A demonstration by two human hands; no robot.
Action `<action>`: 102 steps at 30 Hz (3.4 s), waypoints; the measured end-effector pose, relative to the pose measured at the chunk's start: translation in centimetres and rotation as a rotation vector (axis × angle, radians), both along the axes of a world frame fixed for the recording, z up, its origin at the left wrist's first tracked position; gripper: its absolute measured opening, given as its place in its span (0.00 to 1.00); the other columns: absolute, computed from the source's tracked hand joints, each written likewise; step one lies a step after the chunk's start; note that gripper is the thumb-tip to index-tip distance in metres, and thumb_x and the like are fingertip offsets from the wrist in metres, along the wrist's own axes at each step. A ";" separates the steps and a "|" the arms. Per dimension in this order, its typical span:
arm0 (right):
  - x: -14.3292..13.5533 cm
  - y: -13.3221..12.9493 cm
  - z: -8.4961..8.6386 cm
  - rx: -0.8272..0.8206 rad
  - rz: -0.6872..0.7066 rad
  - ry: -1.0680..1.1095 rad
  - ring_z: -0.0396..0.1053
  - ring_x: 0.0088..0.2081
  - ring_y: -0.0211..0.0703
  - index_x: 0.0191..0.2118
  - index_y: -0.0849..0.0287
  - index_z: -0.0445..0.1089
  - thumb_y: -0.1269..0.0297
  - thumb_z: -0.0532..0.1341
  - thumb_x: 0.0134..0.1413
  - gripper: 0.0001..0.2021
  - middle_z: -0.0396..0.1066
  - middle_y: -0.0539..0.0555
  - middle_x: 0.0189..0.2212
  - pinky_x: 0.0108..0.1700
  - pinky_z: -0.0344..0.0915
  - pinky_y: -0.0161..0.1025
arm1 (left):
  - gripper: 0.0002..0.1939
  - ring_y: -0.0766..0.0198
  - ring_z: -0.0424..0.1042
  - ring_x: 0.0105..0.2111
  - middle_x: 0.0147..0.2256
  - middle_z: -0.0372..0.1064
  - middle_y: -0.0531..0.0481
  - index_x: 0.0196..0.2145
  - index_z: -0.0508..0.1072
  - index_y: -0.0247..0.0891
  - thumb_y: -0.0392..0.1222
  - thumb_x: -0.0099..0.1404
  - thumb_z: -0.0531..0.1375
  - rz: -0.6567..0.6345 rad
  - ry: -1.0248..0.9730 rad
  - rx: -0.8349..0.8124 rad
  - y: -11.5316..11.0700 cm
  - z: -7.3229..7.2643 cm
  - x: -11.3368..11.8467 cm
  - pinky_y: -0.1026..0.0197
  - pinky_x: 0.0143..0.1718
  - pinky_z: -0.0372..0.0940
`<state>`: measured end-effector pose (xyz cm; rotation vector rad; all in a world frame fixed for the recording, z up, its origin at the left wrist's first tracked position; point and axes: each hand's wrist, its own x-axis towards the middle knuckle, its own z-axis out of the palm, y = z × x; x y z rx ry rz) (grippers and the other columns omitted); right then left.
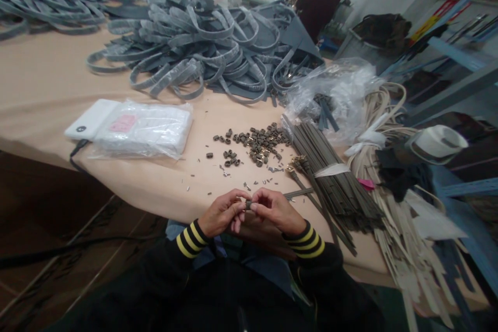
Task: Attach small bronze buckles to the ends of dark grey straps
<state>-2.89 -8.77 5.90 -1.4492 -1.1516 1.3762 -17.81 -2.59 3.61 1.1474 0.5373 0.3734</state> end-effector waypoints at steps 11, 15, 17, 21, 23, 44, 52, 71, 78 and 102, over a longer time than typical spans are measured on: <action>1.0 -0.1 0.7 -0.066 0.136 0.063 0.59 0.16 0.30 0.29 0.60 0.57 0.60 0.54 0.47 0.08 0.61 0.45 0.18 0.17 0.56 0.28 | 0.17 0.72 0.63 0.15 0.20 0.63 0.54 0.40 0.62 0.34 0.47 0.57 0.53 -0.120 -0.019 0.015 0.3 0.3 0.1 0.68 0.17 0.60; 0.8 0.2 0.3 -0.063 0.132 0.062 0.60 0.16 0.30 0.28 0.60 0.56 0.62 0.55 0.46 0.07 0.60 0.43 0.15 0.20 0.58 0.29 | 0.12 0.71 0.64 0.20 0.24 0.64 0.53 0.37 0.61 0.36 0.42 0.55 0.55 -0.081 0.079 0.249 0.1 0.3 0.1 0.68 0.22 0.60; 0.6 0.3 0.0 -0.029 0.114 0.023 0.60 0.17 0.30 0.28 0.60 0.57 0.64 0.54 0.46 0.06 0.60 0.43 0.14 0.22 0.57 0.29 | 0.10 0.70 0.65 0.24 0.27 0.65 0.52 0.35 0.62 0.37 0.39 0.53 0.57 -0.012 0.161 0.449 -0.1 0.2 0.2 0.67 0.26 0.61; 0.2 0.1 -0.3 -0.014 0.085 -0.066 0.59 0.17 0.31 0.28 0.60 0.57 0.67 0.53 0.47 0.03 0.59 0.43 0.13 0.22 0.56 0.29 | 0.07 0.71 0.63 0.21 0.24 0.64 0.54 0.32 0.63 0.36 0.39 0.54 0.55 0.038 0.268 0.681 -0.2 0.3 0.4 0.68 0.25 0.58; 0.1 0.0 -0.4 -0.017 0.084 -0.103 0.60 0.17 0.32 0.28 0.60 0.56 0.68 0.52 0.48 0.02 0.60 0.43 0.13 0.23 0.56 0.30 | 0.06 0.72 0.60 0.19 0.22 0.61 0.56 0.31 0.63 0.36 0.38 0.53 0.54 0.041 0.299 0.726 -0.2 0.4 0.4 0.69 0.23 0.57; 2.1 -0.6 1.5 0.255 0.022 -0.819 0.66 0.28 0.36 0.44 0.62 0.60 0.69 0.57 0.47 0.16 0.64 0.59 0.43 0.37 0.61 0.37 | 0.05 0.71 0.56 0.20 0.20 0.55 0.57 0.25 0.61 0.35 0.40 0.53 0.53 0.099 0.348 0.469 0.3 0.9 0.4 0.67 0.22 0.52; 2.2 -0.3 2.0 0.059 0.431 -0.885 0.62 0.24 0.36 0.27 0.62 0.66 0.64 0.53 0.51 0.08 0.67 0.52 0.20 0.26 0.53 0.32 | 0.07 0.70 0.57 0.22 0.21 0.58 0.55 0.24 0.64 0.34 0.40 0.54 0.53 0.045 0.310 0.483 0.3 1.3 0.4 0.66 0.25 0.53; 1.2 -0.4 0.0 0.045 0.273 -0.499 0.50 0.19 0.30 0.20 0.64 0.62 0.69 0.52 0.49 0.10 0.52 0.44 0.15 0.22 0.47 0.29 | 0.05 0.67 0.59 0.25 0.24 0.57 0.54 0.30 0.58 0.37 0.38 0.59 0.45 -0.104 0.332 0.849 0.1 0.3 0.6 0.64 0.28 0.56; 2.1 -0.6 0.0 0.024 0.230 -0.429 0.50 0.19 0.29 0.22 0.64 0.64 0.67 0.52 0.49 0.10 0.52 0.44 0.14 0.21 0.47 0.28 | 0.09 0.63 0.65 0.24 0.25 0.62 0.51 0.35 0.57 0.38 0.40 0.62 0.40 -0.166 0.349 1.092 0.1 -1.0 1.6 0.62 0.26 0.60; 13.0 4.3 1.2 -0.123 -0.496 -1.489 0.62 0.38 0.47 0.34 0.61 0.65 0.67 0.54 0.50 0.06 0.64 0.61 0.35 0.34 0.58 0.38 | 0.09 0.60 0.65 0.37 0.36 0.64 0.44 0.36 0.64 0.36 0.35 0.59 0.48 0.147 0.219 1.474 1.4 -2.4 5.3 0.55 0.39 0.64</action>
